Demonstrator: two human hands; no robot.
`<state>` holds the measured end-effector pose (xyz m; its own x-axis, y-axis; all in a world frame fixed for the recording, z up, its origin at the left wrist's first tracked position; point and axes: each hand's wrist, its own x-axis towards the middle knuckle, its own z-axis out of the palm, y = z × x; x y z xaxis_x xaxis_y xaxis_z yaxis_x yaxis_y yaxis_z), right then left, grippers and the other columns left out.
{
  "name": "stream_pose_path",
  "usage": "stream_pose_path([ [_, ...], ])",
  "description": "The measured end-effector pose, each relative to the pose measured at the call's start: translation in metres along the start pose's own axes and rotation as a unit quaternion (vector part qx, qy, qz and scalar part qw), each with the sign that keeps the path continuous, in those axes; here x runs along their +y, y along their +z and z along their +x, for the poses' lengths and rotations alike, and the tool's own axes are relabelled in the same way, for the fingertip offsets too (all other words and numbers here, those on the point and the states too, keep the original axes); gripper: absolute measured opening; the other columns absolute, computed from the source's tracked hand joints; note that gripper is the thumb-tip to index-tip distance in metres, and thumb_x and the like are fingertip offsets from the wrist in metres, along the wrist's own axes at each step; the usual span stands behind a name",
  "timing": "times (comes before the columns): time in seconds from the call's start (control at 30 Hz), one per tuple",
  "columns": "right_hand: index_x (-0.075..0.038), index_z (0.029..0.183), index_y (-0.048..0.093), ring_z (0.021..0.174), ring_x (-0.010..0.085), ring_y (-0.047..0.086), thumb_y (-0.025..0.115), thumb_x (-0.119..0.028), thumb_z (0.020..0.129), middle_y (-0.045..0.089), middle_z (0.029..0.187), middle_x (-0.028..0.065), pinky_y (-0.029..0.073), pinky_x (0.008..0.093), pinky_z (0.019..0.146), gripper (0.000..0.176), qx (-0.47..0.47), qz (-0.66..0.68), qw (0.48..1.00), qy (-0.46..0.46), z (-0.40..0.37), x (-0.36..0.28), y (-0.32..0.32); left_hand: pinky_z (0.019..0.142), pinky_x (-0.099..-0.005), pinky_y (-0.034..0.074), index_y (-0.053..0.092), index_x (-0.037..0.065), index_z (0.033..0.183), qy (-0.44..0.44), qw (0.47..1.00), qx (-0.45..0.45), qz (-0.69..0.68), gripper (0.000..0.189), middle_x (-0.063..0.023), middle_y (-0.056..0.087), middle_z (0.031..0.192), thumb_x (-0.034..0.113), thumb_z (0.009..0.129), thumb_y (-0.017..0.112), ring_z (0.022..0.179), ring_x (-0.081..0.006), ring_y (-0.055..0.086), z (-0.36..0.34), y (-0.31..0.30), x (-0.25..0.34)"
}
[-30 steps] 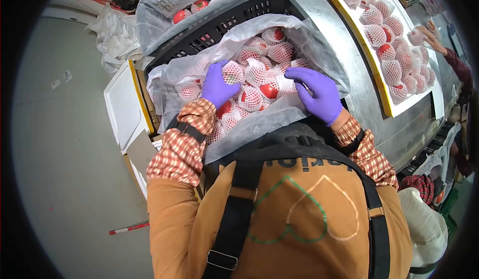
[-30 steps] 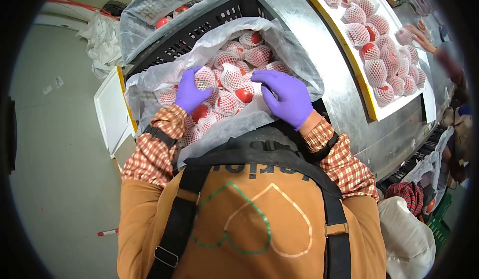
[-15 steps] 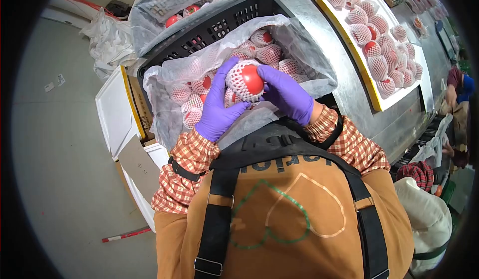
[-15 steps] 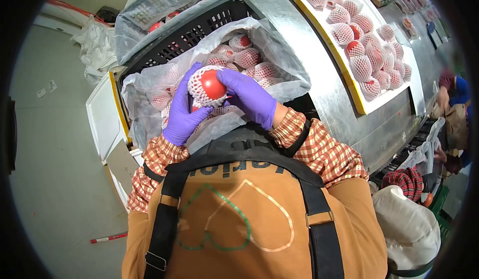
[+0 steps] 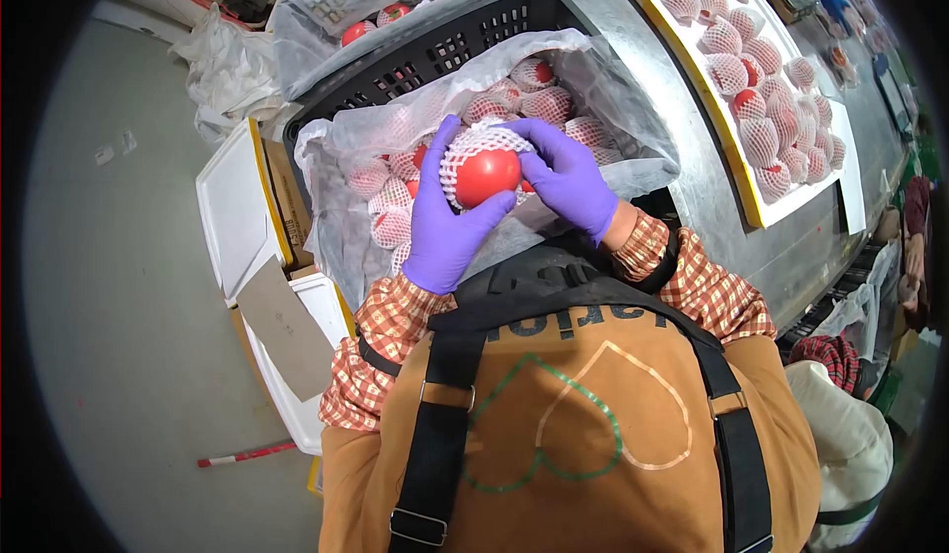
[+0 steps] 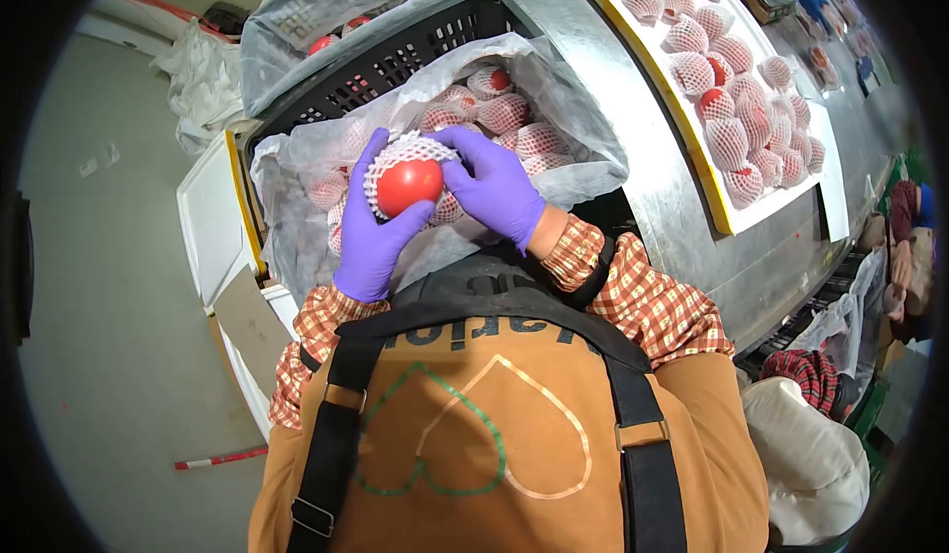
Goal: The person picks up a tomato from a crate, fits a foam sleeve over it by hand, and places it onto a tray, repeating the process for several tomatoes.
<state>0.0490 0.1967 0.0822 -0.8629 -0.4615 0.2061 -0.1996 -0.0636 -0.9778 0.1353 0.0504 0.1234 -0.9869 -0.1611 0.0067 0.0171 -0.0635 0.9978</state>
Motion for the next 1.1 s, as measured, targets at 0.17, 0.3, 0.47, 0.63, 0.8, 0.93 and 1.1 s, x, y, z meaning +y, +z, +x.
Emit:
stream_pose_path([
  [0.17, -0.003, 0.113, 0.061, 0.072, 0.0167, 0.063, 0.055, -0.013, 0.086, 0.066, 0.083, 0.0104, 0.051, 0.0296, 0.071, 0.03, -0.101, -0.139, 0.984, 0.044, 0.002, 0.007, -0.031, 0.102, -0.0372, 0.043, 0.024, 0.005, 0.146, -0.043, 0.979, -0.036, -0.197, 0.087, -0.0133, 0.038, 0.14, 0.027, 0.079, 0.075, 0.125, -0.0237, 0.047, -0.006, -0.002, 0.005],
  [0.3, 0.006, 0.118, 0.056, 0.1, 0.0156, 0.062, 0.054, -0.011, 0.082, 0.064, 0.111, 0.0103, 0.048, 0.027, 0.087, 0.041, -0.202, 0.305, 0.899, 0.24, -0.001, -0.021, -0.062, 0.11, -0.0484, 0.032, 0.028, 0.004, 0.144, -0.132, 0.893, 0.009, -0.43, 0.086, -0.0135, 0.035, 0.146, 0.055, 0.084, 0.061, 0.131, -0.0308, 0.039, -0.007, -0.004, -0.003],
  [0.47, 0.005, 0.131, 0.045, 0.117, 0.024, 0.055, 0.05, -0.01, 0.081, 0.056, 0.126, 0.0163, 0.044, 0.036, 0.102, 0.053, -0.171, 0.517, 0.79, 0.281, -0.024, -0.023, -0.057, 0.11, -0.055, 0.028, 0.028, 0.006, 0.144, -0.203, 0.7, -0.092, -0.679, 0.089, -0.0169, 0.033, 0.148, 0.071, 0.085, 0.04, 0.136, -0.035, 0.033, -0.009, -0.004, -0.01],
  [0.63, 0.003, 0.135, 0.042, 0.121, 0.0272, 0.053, 0.057, -0.014, 0.087, 0.052, 0.132, 0.0157, 0.044, 0.0397, 0.103, 0.053, -0.144, 0.388, 0.907, 0.081, -0.029, -0.002, -0.048, 0.111, -0.0559, 0.027, 0.029, 0.007, 0.144, -0.175, 0.812, -0.079, -0.551, 0.09, -0.0171, 0.032, 0.148, 0.071, 0.083, 0.047, 0.136, -0.0346, 0.032, -0.003, 0.004, 0.006],
  [0.8, 0.0, 0.137, 0.041, 0.121, 0.0225, 0.053, 0.062, -0.019, 0.088, 0.054, 0.131, 0.0125, 0.043, 0.0374, 0.103, 0.057, -0.169, 0.563, 0.772, 0.241, -0.032, -0.01, -0.056, 0.11, -0.0423, 0.033, 0.026, 0.002, 0.146, -0.131, 0.904, -0.089, -0.398, 0.084, -0.0125, 0.037, 0.143, 0.052, 0.087, 0.059, 0.132, -0.0256, 0.039, -0.009, 0.001, -0.003],
  [0.93, 0.003, 0.136, 0.041, 0.12, 0.022, 0.054, 0.062, -0.015, 0.086, 0.053, 0.131, 0.0142, 0.042, 0.0339, 0.104, 0.058, -0.192, 0.501, 0.814, 0.22, -0.025, -0.026, -0.052, 0.109, -0.0412, 0.035, 0.029, 0.001, 0.144, -0.119, 0.927, -0.081, -0.347, 0.079, -0.0122, 0.043, 0.137, 0.049, 0.089, 0.058, 0.127, -0.025, 0.044, -0.007, 0.006, -0.005],
  [1.1, 0.005, 0.134, 0.042, 0.118, 0.0251, 0.056, 0.057, -0.002, 0.082, 0.054, 0.129, 0.0177, 0.044, 0.0365, 0.103, 0.055, -0.194, 0.562, 0.776, 0.211, -0.032, -0.014, -0.061, 0.103, -0.0396, 0.042, 0.029, 0.002, 0.145, -0.17, 0.865, -0.084, -0.465, 0.075, -0.0116, 0.048, 0.134, 0.052, 0.093, 0.049, 0.122, -0.0253, 0.051, -0.005, 0.002, -0.008],
])
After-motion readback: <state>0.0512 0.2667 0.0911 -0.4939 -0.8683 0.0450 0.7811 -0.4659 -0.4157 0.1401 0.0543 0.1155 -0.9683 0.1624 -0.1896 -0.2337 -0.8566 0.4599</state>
